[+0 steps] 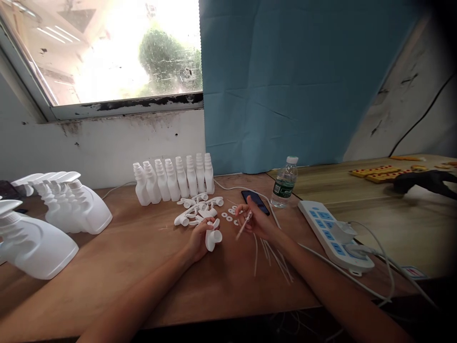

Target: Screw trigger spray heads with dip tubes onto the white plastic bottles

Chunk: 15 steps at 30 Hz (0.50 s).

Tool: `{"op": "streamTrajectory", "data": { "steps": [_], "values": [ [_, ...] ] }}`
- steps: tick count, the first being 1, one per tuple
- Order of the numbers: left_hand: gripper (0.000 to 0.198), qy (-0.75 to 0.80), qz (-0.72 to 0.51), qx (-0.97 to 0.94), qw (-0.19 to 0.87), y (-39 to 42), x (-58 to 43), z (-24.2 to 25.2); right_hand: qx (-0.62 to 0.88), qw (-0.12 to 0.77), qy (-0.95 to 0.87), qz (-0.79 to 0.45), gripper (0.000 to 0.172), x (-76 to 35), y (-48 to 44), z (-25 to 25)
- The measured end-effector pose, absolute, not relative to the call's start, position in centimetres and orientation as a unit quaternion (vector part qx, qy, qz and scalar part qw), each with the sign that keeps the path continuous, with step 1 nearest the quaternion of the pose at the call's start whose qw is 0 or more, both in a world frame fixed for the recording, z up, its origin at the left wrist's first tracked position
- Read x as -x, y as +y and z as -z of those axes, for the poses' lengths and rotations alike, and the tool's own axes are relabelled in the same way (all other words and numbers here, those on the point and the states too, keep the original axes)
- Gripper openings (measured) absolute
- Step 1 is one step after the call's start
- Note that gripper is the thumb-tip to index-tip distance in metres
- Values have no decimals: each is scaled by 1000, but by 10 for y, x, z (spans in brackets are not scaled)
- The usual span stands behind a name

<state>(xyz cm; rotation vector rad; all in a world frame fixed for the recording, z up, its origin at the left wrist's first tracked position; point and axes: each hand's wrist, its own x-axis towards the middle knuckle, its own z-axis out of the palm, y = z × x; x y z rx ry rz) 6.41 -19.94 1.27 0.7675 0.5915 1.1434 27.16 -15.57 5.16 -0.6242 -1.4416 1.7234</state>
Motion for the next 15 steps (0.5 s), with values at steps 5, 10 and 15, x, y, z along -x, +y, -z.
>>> {"op": "streamTrajectory", "data": {
  "steps": [5,10,15],
  "values": [
    [29,277,-540,-341,718,-199,-63,-11,251,402,-616,-630,38,-266,-165,-48],
    [29,299,-537,-336,713,-201,-62,-9,256,390,-708,-530,22,-259,-183,-54],
    [31,320,-527,-338,711,-201,-63,-7,197,344,-884,-248,6,-261,-189,-75]
  ]
}}
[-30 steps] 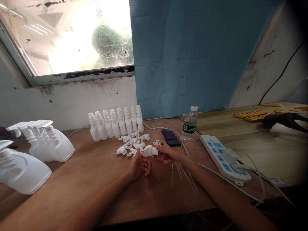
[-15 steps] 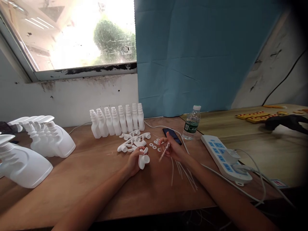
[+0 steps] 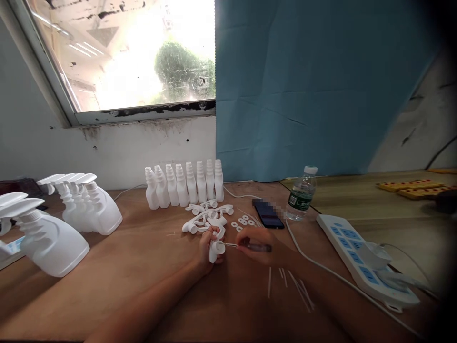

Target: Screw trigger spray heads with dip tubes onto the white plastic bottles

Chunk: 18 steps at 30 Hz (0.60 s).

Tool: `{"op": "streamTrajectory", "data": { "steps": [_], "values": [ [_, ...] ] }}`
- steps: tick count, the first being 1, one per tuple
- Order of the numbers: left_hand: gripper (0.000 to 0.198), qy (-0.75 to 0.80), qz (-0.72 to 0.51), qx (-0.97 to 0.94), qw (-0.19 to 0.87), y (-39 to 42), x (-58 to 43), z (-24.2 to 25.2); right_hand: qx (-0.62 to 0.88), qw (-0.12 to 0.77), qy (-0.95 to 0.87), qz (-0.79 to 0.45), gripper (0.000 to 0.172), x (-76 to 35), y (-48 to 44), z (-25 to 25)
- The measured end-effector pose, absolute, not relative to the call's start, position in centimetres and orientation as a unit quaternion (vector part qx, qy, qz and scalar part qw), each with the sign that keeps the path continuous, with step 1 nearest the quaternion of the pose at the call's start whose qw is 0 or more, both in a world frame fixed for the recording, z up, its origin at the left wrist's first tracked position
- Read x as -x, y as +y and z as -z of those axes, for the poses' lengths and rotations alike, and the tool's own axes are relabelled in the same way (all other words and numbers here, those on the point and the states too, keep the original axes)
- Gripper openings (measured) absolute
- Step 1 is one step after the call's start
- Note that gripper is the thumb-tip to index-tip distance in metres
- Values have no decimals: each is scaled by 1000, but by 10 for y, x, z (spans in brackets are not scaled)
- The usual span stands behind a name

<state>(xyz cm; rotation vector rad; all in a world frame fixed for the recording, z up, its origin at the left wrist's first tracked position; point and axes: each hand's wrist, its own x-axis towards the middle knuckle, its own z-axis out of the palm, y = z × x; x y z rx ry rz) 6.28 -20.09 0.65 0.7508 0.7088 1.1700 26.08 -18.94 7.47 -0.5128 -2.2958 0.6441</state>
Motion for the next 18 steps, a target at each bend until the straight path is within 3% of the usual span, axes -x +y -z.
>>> {"op": "streamTrajectory", "data": {
  "steps": [7,18],
  "values": [
    [26,356,-561,-360,655,-200,-71,-3,93,289,-937,-172,12,-266,-181,-77],
    [19,407,-488,-495,593,-199,-72,-2,77,411,-894,-160,21,-264,-191,-7]
  ]
}}
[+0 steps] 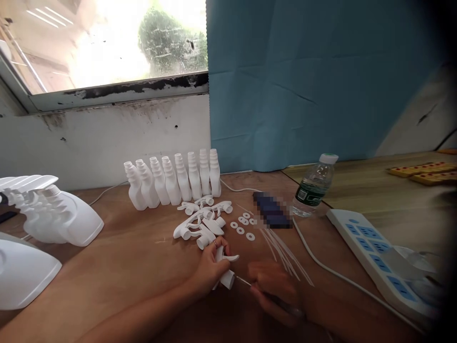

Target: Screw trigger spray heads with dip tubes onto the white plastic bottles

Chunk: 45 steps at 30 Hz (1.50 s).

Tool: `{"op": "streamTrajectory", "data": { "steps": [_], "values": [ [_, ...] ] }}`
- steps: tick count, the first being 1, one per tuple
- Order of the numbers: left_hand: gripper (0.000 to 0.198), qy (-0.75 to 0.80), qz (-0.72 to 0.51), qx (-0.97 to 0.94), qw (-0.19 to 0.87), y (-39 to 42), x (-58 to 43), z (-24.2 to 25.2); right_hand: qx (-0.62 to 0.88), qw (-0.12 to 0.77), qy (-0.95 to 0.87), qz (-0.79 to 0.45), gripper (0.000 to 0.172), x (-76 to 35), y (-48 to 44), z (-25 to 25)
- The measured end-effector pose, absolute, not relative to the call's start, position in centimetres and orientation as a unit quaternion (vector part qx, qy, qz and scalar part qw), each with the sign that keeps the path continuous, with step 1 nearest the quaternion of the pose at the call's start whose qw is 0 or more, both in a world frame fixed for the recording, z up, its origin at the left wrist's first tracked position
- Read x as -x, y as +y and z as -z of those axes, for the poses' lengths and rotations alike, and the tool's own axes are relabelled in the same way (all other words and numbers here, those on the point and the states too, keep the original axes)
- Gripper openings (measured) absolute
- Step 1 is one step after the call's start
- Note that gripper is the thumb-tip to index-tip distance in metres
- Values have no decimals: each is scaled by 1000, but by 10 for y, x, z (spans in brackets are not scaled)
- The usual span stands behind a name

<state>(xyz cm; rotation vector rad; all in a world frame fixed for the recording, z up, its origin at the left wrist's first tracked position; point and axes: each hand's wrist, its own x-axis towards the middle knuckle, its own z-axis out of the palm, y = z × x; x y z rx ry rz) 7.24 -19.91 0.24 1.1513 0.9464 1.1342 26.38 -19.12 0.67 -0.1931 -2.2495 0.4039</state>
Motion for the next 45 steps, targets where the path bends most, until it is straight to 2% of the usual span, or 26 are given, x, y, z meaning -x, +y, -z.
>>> {"op": "streamTrajectory", "data": {
  "steps": [5,11,15,17,24,27,30,32,34,37,42,45],
  "values": [
    [26,399,-459,-435,664,-194,-68,-2,213,380,-850,-295,24,-266,-195,-26],
    [26,373,-437,-454,681,-196,-66,-4,229,347,-836,-359,31,-270,-198,-39],
    [22,332,-428,-480,690,-197,-64,-4,249,316,-725,-559,33,-266,-198,-33],
    [22,325,-435,-452,708,-195,-62,-5,232,308,-686,-616,31,-264,-197,-31],
    [27,257,-433,-306,808,-188,-58,-5,165,271,-773,-550,10,-261,-197,-33],
    [27,266,-408,-275,829,-188,-56,-5,131,287,-831,-458,23,-259,-194,-34],
    [27,283,-381,-254,843,-188,-54,-5,72,308,-909,-270,42,-254,-187,-33],
    [27,290,-384,-246,841,-189,-53,-7,33,306,-937,-163,45,-251,-183,-32],
    [26,289,-394,-242,838,-189,-54,-10,9,327,-938,-116,45,-250,-181,-31],
    [26,286,-407,-232,836,-189,-55,-12,29,368,-916,-157,44,-253,-183,-32],
    [25,267,-427,-243,829,-188,-56,-10,204,406,-827,-332,29,-265,-183,-37],
    [27,264,-429,-265,823,-190,-57,-9,282,452,-749,-395,34,-272,-173,-41]
  ]
}}
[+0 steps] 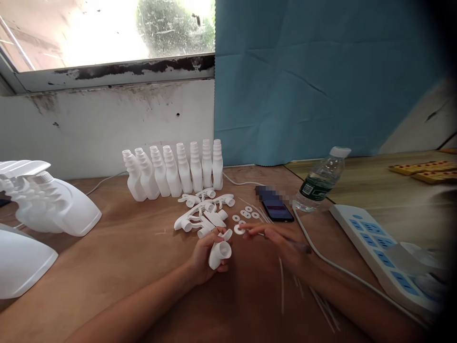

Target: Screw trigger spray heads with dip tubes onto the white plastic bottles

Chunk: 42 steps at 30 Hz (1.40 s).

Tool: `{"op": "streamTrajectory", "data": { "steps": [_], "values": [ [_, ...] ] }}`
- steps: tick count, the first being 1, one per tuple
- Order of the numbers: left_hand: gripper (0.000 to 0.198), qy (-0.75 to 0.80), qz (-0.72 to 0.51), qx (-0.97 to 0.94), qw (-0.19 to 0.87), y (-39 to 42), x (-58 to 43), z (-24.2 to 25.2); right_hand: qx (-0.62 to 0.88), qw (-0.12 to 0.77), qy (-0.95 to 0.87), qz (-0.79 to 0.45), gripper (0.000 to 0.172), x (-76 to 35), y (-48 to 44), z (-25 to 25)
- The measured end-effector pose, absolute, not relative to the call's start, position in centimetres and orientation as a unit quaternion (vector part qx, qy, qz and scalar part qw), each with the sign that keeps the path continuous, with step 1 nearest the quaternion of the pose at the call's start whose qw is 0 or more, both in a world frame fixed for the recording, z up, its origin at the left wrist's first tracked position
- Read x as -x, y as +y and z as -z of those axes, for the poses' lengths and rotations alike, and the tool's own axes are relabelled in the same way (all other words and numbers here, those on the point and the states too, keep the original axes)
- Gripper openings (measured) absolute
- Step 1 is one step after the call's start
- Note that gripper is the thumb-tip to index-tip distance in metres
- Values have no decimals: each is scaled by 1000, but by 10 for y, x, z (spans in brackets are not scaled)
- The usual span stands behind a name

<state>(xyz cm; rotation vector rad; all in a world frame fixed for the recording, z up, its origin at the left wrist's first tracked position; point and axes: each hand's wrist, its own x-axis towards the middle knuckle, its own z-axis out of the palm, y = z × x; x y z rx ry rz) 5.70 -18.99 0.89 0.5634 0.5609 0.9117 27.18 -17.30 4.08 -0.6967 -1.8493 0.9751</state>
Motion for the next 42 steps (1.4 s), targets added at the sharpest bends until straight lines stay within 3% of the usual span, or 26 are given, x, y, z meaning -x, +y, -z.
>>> {"op": "streamTrajectory", "data": {
  "steps": [6,15,21,24,30,32,37,42],
  "values": [
    [28,286,-470,-353,757,-200,-61,-10,375,502,-664,-409,32,-281,-146,-34],
    [30,294,-497,-488,654,-210,-60,-10,363,559,-589,-457,25,-279,-137,-27],
    [26,329,-459,-680,467,-231,-55,-16,369,551,-579,-474,26,-276,-140,-32],
    [21,329,-472,-752,322,-225,-43,-20,374,545,-575,-483,27,-277,-140,-31],
    [9,436,-560,-705,7,-172,23,-32,378,533,-576,-492,29,-278,-139,-30],
    [17,490,-544,-679,-43,-156,48,-29,380,526,-576,-498,30,-277,-139,-30],
    [21,539,-511,-668,-46,-135,82,-11,382,517,-577,-505,31,-275,-142,-31],
    [6,526,-445,-724,-26,-134,79,-5,386,520,-572,-503,32,-275,-142,-31]
  ]
}}
